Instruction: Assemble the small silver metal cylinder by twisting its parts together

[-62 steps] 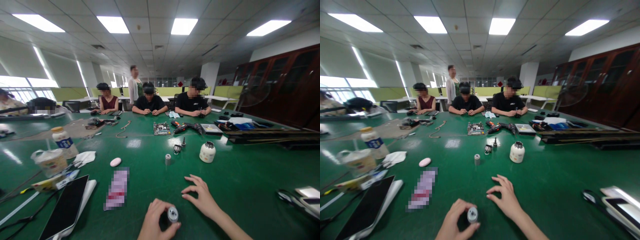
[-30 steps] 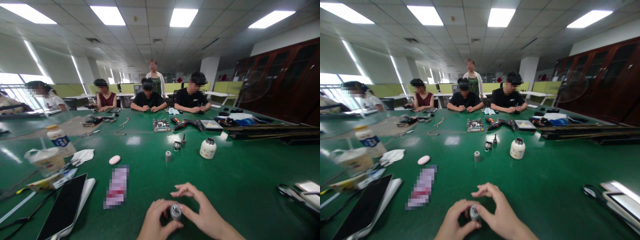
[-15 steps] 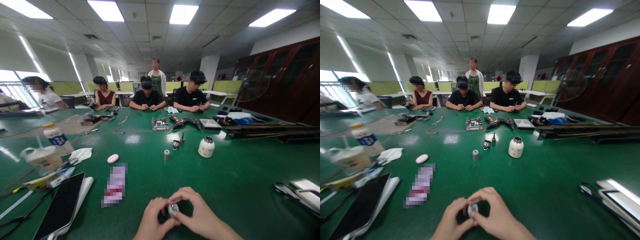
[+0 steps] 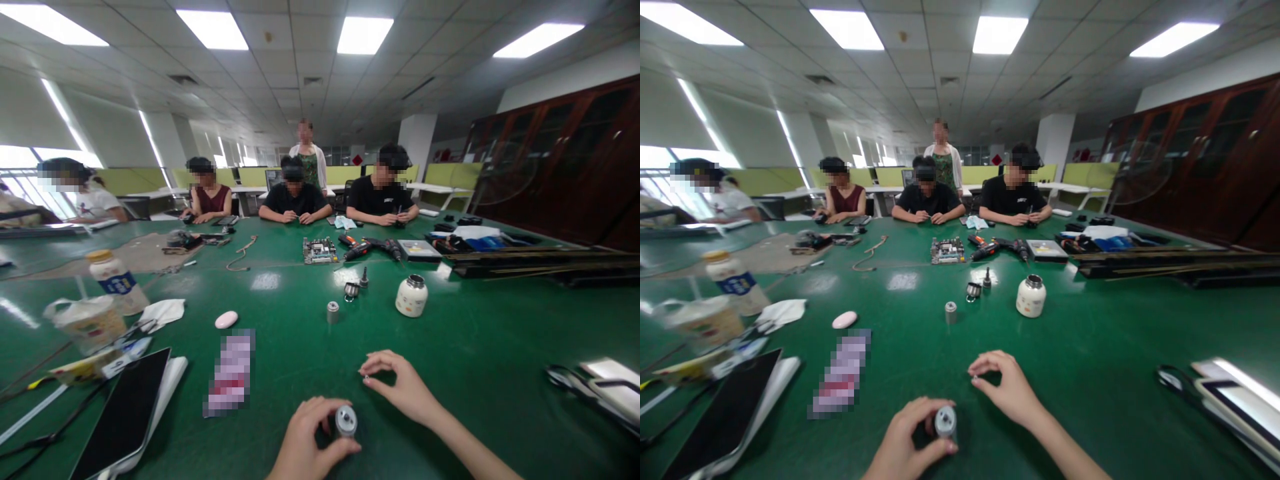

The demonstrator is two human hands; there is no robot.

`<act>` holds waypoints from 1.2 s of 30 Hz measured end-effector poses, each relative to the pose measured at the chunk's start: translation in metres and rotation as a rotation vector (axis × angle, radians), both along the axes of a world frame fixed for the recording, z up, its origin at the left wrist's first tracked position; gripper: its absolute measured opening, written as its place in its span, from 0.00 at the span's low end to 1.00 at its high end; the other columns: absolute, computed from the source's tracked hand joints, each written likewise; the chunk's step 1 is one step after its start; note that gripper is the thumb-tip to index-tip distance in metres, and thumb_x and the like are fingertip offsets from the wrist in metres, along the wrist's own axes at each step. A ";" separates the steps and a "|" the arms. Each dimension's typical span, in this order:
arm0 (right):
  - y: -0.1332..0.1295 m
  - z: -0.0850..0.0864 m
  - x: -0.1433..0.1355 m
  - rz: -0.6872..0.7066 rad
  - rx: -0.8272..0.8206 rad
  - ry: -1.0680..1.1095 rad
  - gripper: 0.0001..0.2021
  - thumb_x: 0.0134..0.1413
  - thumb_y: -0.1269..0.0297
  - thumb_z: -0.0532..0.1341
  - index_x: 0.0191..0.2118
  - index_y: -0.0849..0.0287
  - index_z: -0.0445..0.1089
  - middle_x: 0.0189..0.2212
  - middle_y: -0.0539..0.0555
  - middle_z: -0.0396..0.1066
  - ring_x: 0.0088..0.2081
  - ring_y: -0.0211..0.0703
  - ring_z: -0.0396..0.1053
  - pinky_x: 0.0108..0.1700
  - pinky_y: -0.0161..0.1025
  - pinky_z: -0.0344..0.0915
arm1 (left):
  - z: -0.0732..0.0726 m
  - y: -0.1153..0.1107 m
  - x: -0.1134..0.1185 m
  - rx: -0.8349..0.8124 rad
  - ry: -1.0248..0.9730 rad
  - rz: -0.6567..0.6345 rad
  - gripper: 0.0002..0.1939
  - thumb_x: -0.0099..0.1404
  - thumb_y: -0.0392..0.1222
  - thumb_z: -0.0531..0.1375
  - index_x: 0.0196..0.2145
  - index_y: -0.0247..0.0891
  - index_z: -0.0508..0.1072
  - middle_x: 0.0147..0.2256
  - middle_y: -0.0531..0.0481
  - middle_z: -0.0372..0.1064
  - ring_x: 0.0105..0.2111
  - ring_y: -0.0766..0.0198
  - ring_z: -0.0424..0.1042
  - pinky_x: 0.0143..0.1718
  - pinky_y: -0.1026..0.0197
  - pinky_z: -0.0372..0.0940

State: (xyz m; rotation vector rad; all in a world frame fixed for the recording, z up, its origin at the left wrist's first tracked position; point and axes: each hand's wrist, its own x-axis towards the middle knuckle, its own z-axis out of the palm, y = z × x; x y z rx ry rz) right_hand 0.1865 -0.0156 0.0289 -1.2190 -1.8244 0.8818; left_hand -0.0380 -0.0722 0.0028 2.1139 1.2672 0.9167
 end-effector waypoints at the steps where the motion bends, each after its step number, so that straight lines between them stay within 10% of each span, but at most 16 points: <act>1: 0.003 -0.005 0.001 -0.009 -0.001 -0.009 0.05 0.49 0.66 0.67 0.34 0.59 0.76 0.35 0.55 0.78 0.43 0.49 0.76 0.53 0.50 0.66 | -0.001 0.000 0.000 0.010 -0.003 0.000 0.21 0.53 0.51 0.70 0.44 0.44 0.76 0.29 0.52 0.73 0.30 0.62 0.71 0.33 0.64 0.62; 14: -0.044 0.035 -0.033 0.116 -0.066 0.031 0.06 0.48 0.69 0.69 0.35 0.54 0.78 0.40 0.54 0.78 0.54 0.53 0.66 0.59 0.54 0.56 | -0.009 0.005 -0.001 0.061 0.017 -0.026 0.21 0.55 0.56 0.68 0.42 0.42 0.77 0.28 0.52 0.72 0.29 0.62 0.69 0.32 0.64 0.60; 26: -0.043 0.035 -0.036 0.030 -0.024 -0.065 0.15 0.37 0.69 0.74 0.35 0.55 0.75 0.28 0.50 0.75 0.43 0.53 0.70 0.50 0.49 0.62 | -0.003 0.006 -0.001 0.014 0.052 -0.061 0.24 0.57 0.57 0.66 0.49 0.45 0.76 0.28 0.51 0.71 0.31 0.60 0.70 0.31 0.63 0.59; 36: -0.045 0.032 -0.037 0.099 0.049 -0.059 0.06 0.49 0.70 0.68 0.34 0.53 0.77 0.35 0.52 0.78 0.48 0.50 0.70 0.59 0.52 0.55 | -0.004 0.007 -0.001 0.028 0.048 -0.064 0.20 0.57 0.59 0.65 0.41 0.42 0.80 0.27 0.50 0.72 0.30 0.60 0.70 0.31 0.63 0.59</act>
